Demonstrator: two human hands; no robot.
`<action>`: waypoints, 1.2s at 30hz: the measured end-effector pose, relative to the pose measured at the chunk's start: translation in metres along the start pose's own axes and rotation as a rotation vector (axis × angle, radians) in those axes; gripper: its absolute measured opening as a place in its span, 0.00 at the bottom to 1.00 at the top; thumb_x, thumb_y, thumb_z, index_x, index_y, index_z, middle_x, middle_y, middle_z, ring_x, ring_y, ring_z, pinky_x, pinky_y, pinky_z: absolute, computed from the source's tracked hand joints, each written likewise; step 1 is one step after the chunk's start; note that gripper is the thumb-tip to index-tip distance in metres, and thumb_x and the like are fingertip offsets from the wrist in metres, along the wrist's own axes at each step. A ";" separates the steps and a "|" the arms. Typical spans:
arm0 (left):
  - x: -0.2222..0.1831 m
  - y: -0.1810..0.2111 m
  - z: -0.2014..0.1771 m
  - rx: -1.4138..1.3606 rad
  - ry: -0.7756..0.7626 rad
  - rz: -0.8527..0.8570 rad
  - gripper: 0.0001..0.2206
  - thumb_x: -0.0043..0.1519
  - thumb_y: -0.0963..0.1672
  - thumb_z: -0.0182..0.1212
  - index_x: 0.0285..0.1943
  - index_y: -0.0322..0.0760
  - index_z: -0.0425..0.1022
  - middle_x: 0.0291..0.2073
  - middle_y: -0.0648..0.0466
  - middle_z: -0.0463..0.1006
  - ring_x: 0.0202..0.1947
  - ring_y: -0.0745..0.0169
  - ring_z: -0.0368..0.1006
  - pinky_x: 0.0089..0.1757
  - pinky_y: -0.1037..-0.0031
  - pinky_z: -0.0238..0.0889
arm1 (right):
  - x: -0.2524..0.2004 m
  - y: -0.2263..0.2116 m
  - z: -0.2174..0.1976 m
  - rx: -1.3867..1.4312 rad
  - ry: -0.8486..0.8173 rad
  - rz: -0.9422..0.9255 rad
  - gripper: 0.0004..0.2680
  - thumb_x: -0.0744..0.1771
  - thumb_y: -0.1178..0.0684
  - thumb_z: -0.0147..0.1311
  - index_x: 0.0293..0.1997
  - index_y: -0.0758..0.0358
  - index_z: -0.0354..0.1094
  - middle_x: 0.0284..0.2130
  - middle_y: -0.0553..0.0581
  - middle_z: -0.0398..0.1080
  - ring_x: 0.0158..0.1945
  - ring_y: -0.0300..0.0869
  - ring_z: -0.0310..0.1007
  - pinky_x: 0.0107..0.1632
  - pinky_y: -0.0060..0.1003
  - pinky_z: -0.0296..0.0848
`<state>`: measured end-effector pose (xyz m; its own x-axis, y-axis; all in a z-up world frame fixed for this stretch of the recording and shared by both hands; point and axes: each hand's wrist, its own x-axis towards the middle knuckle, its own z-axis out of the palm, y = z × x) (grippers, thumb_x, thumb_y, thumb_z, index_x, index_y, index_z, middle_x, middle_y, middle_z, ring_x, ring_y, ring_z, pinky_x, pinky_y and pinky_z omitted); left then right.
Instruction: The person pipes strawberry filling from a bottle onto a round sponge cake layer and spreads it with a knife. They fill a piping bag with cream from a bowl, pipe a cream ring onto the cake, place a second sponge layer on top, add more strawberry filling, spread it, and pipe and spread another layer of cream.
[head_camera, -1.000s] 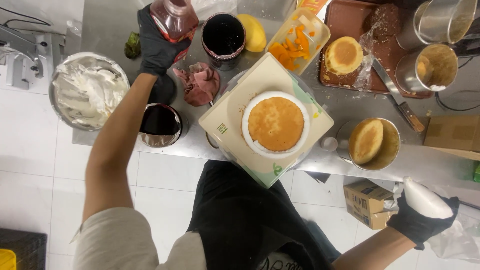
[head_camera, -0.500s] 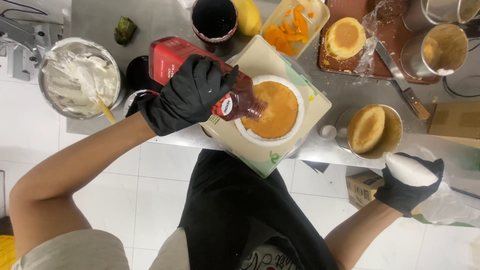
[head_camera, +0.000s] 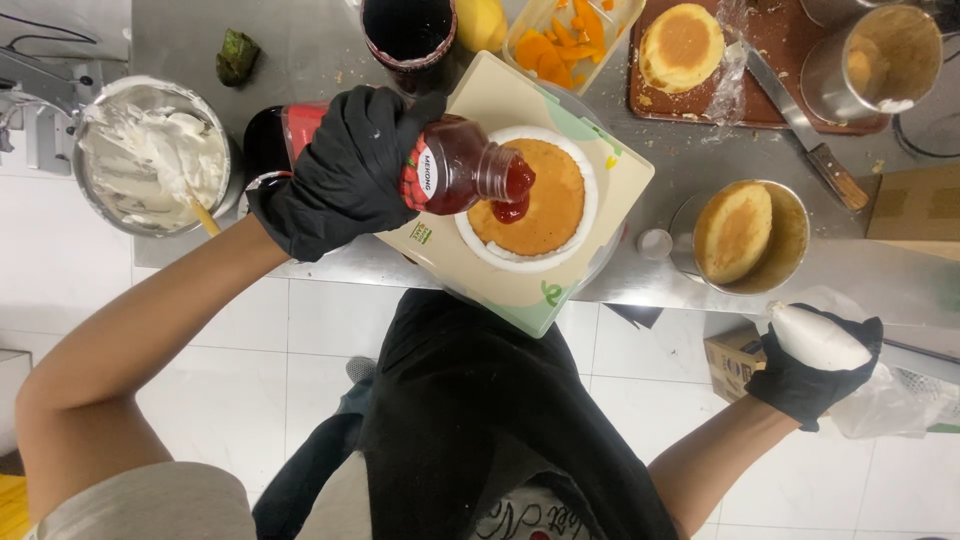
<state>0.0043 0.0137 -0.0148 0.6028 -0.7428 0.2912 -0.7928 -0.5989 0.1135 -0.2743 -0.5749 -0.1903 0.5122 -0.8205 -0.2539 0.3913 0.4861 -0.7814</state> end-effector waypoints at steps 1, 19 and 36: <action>-0.001 0.000 -0.002 0.000 0.001 0.001 0.38 0.48 0.46 0.73 0.71 0.33 0.65 0.44 0.43 0.68 0.46 0.44 0.65 0.46 0.56 0.62 | 0.007 0.001 -0.011 0.001 0.000 -0.001 0.11 0.74 0.48 0.50 0.51 0.68 0.62 0.37 0.62 0.68 0.41 0.54 0.73 0.49 0.51 0.80; 0.016 0.024 -0.060 -0.148 0.042 0.000 0.46 0.43 0.51 0.80 0.71 0.35 0.62 0.54 0.41 0.68 0.52 0.39 0.65 0.51 0.53 0.62 | -0.034 0.001 0.043 0.059 -0.072 0.102 0.10 0.74 0.46 0.48 0.43 0.62 0.62 0.33 0.57 0.67 0.39 0.50 0.70 0.48 0.48 0.76; 0.033 0.022 -0.030 0.228 -0.235 0.192 0.38 0.44 0.45 0.68 0.67 0.24 0.68 0.39 0.44 0.68 0.40 0.49 0.65 0.38 0.61 0.59 | -0.029 0.007 0.011 0.080 -0.021 0.069 0.10 0.74 0.46 0.49 0.47 0.62 0.65 0.37 0.56 0.67 0.44 0.50 0.72 0.52 0.48 0.79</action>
<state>0.0041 -0.0146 0.0259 0.4705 -0.8805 0.0580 -0.8688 -0.4737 -0.1441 -0.2786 -0.5446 -0.1821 0.5560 -0.7778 -0.2930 0.4136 0.5647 -0.7142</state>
